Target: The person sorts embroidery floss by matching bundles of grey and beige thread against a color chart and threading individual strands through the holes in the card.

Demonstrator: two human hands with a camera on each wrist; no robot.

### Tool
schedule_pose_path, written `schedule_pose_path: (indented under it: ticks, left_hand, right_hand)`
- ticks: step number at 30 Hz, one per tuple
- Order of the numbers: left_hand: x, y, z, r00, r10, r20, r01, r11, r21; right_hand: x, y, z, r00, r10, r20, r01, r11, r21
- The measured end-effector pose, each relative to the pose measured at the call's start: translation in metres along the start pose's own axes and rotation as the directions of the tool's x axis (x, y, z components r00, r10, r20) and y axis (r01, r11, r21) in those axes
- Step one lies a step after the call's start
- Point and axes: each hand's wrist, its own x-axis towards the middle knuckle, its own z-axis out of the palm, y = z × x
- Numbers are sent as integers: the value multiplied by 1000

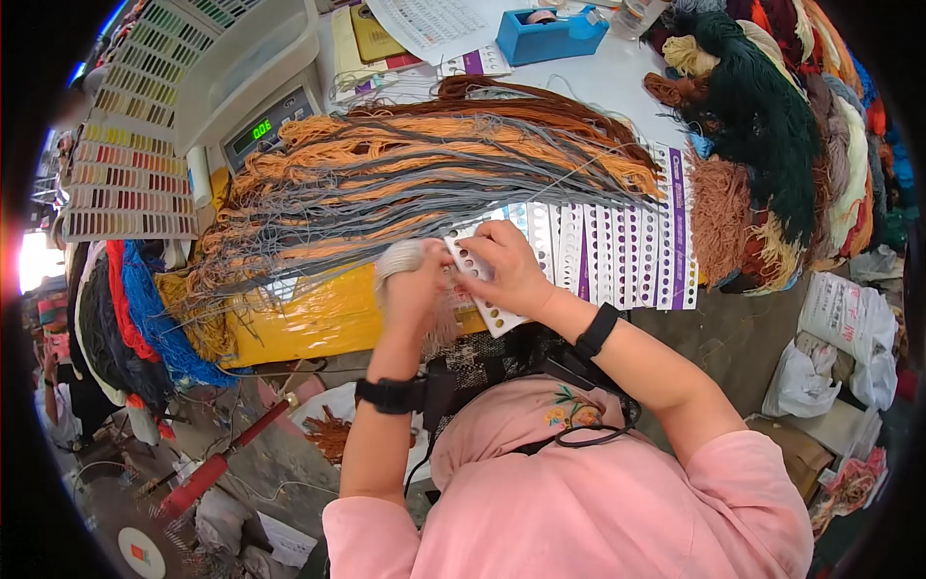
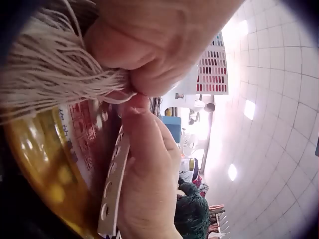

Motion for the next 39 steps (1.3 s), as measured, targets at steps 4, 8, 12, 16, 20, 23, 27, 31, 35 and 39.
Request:
schedule_pose_path:
  ticks: [4,8,12,16,20,23,27,31,35,39]
  left_hand:
    - [-21,21,-33,927,-207,311,361,715,-598]
    - [-4,5,-25,841,-186,509,315,931,-182]
    - [-30,58,-24,981,-193,1,179,913,367]
    - [-24,115,-231,987,113,117,-42,871,-490]
    - [-69,109,-239,935,140,-326,-251,911,-328]
    - [-99,74,-139,979,-125,-163,82,966,-245]
    - [-99,44,-29,976,-171,132,210,897,-388]
    - [-86,34,-2,905,-45,423,238,878,-415]
    - [-89,33,-1,852,27,523,261,844,-469]
    - [-91,19,-9,841,115,528,126,909,-398]
  right_hand:
    - [-5,8,5,999,26,-22,-25,997,79]
    - [-1,6,0,983,181,-15,-161,909,383]
    - [-2,0,2,998,56,-11,-56,998,4]
    - [-3,-5,6,995,81,54,-70,983,-171]
    - [0,-7,6,993,84,82,-67,980,-188]
    - [-4,-8,5,998,50,46,-46,996,-74]
    - [-4,-31,-14,969,214,124,-242,927,288]
    - [0,-80,-34,699,438,566,-699,250,670]
    - [-5,-83,-37,696,448,561,-685,183,705]
    - [-9,-86,-38,706,456,542,-671,186,717]
